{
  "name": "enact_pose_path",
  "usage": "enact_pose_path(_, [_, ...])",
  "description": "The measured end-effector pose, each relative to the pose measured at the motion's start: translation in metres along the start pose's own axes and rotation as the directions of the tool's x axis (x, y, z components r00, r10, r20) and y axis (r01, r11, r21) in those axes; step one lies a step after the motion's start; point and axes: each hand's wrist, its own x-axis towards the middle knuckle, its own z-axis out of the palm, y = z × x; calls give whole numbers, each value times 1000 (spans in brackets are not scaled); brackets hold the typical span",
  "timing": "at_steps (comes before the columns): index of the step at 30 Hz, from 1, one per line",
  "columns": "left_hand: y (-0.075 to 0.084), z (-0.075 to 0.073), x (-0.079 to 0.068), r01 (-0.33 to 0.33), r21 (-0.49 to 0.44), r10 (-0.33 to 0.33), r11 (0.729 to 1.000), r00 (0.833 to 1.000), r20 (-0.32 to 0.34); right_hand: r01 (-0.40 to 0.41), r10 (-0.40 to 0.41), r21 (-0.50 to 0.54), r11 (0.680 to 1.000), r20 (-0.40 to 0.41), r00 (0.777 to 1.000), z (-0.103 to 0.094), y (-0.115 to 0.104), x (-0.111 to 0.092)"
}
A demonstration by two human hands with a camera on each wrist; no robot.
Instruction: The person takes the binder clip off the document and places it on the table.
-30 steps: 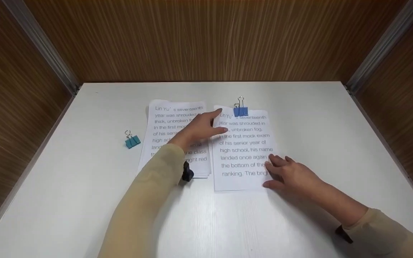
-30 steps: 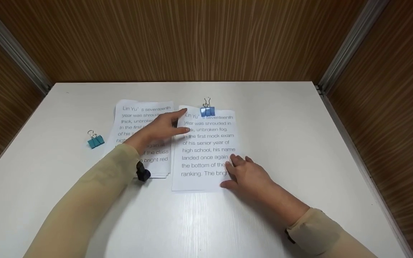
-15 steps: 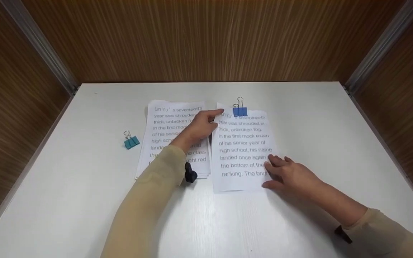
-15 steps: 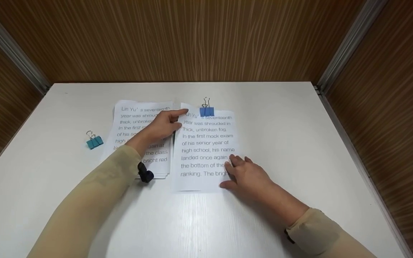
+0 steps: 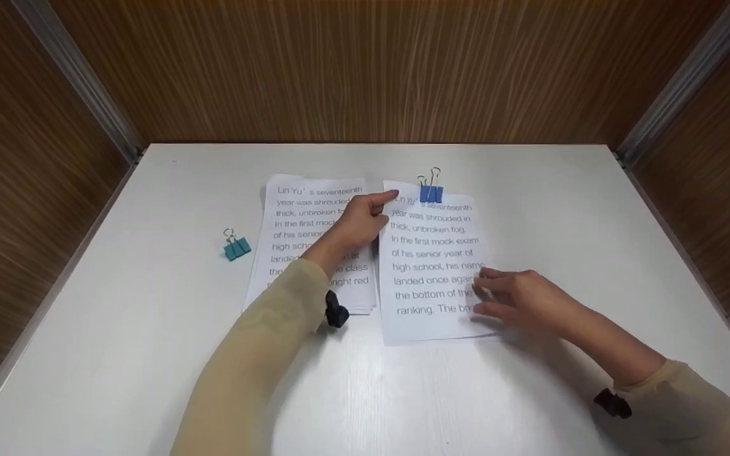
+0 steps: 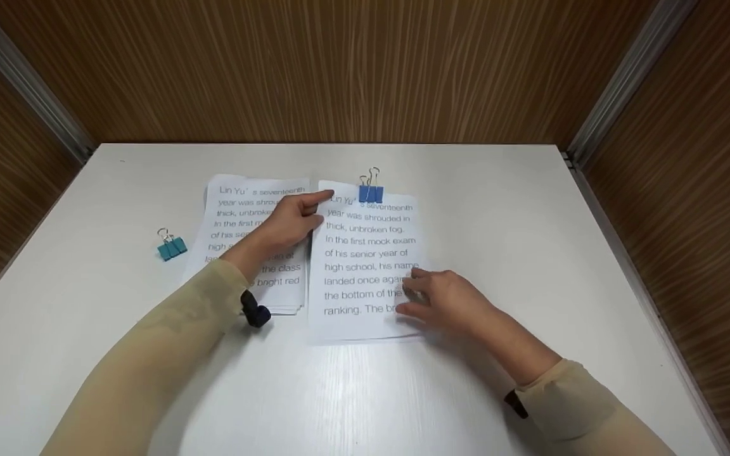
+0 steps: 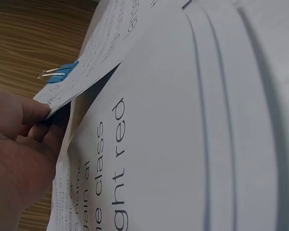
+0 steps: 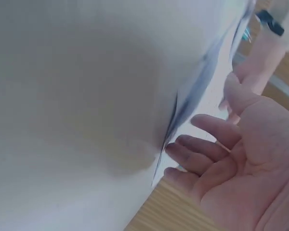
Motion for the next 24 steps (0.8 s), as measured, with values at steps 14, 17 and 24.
enact_pose_path(14, [16,7,-23,-68,-22,68,997,998,-1,-98,138,157,983,-270,953,-55,23,41])
enact_pose_path(17, [18,9,-28,-97,-42,98,994,995,13,-115,187,242,963,-302,935,-65,25,51])
enact_pose_path(24, [21,12,-40,-107,-50,108,993,994,10,-128,253,392,911,-287,924,-85,28,76])
